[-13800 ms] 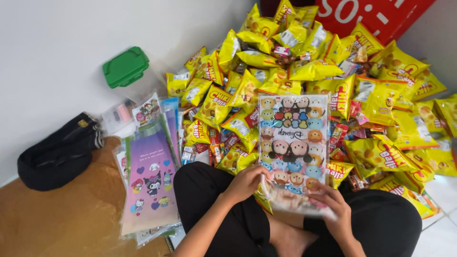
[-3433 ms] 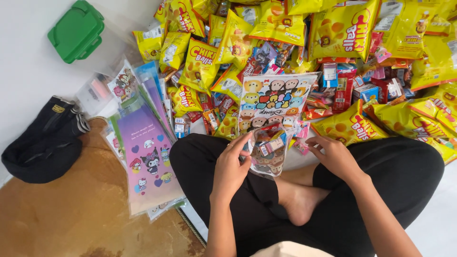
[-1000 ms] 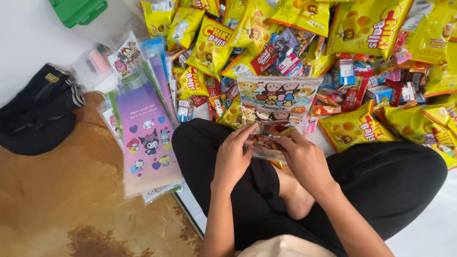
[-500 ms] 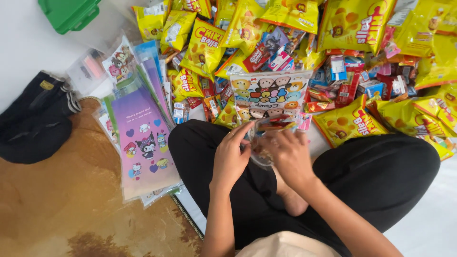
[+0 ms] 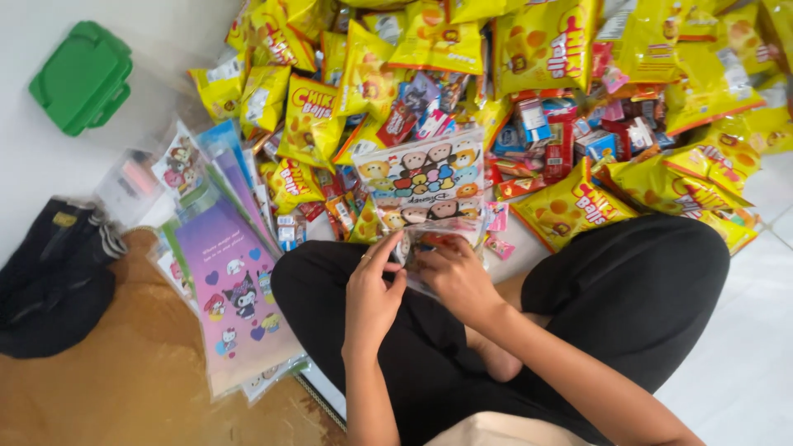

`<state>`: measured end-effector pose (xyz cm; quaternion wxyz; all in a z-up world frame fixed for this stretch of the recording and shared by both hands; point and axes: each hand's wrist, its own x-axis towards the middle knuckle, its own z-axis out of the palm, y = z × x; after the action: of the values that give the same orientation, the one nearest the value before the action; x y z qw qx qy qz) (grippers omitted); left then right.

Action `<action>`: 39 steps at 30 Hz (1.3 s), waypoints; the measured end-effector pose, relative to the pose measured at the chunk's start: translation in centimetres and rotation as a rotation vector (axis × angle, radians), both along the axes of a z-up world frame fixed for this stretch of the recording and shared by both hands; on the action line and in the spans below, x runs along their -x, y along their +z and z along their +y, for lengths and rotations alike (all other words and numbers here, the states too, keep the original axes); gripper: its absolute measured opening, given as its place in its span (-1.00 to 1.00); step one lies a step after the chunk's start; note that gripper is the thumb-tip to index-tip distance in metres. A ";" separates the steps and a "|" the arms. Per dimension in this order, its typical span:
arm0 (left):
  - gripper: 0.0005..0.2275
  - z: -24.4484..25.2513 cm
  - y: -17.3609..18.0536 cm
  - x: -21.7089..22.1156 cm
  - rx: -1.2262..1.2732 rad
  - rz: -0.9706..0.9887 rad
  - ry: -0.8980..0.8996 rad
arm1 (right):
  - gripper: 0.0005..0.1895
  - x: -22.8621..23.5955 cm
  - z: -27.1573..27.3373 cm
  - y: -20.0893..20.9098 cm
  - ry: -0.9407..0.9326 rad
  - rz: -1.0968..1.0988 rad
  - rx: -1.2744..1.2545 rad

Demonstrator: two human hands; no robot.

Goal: Packing stickers and small boxes into plastic bags while sitting on the floor.

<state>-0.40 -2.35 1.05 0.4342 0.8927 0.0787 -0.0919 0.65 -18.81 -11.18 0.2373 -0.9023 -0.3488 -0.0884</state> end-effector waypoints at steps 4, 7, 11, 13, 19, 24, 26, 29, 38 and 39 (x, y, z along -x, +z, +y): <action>-0.44 -0.2 -0.2 -0.1 -0.005 0.042 0.026 | -0.84 0.5 -0.1 2.3 -0.006 0.008 0.022; -0.45 -0.4 0.1 -0.4 -0.009 0.056 0.033 | -0.78 0.1 -1.0 5.5 0.032 0.002 -0.098; -0.44 -0.8 1.0 -0.9 0.000 0.090 0.041 | -0.59 -1.2 -3.3 10.8 0.105 -0.002 -0.389; -0.46 -0.3 0.3 -1.0 0.014 0.102 0.038 | -0.72 -2.4 -5.5 11.2 0.096 0.008 -0.398; -0.50 -0.3 0.3 -1.6 0.009 0.184 0.062 | -0.63 -5.5 -10.0 5.9 -0.195 0.145 -0.395; -0.51 -0.3 0.3 -1.9 -0.028 0.217 0.054 | -0.57 -7.1 -12.4 -4.0 -0.459 0.407 -0.215; -0.50 -0.4 0.4 -2.1 -0.062 0.256 0.067 | -0.52 -6.8 -13.2 -8.7 -0.415 0.421 -0.012; -0.50 -0.3 0.0 -2.4 -0.070 0.248 0.072 | -0.60 -6.9 -12.8 -10.3 -0.425 0.447 -0.003; -0.51 -0.3 -0.8 -3.6 -0.088 0.297 0.132 | -0.27 -14.9 -10.8 -7.9 -0.314 0.522 0.083; -0.51 -0.4 -0.9 -3.6 -0.093 0.299 0.130 | -0.27 -16.0 -10.9 -7.9 -0.316 0.525 0.078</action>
<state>3.21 -2.76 0.16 0.3809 0.8812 0.2043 -0.1915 16.67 -29.74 -19.08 0.2678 -0.9458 -0.1342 0.1253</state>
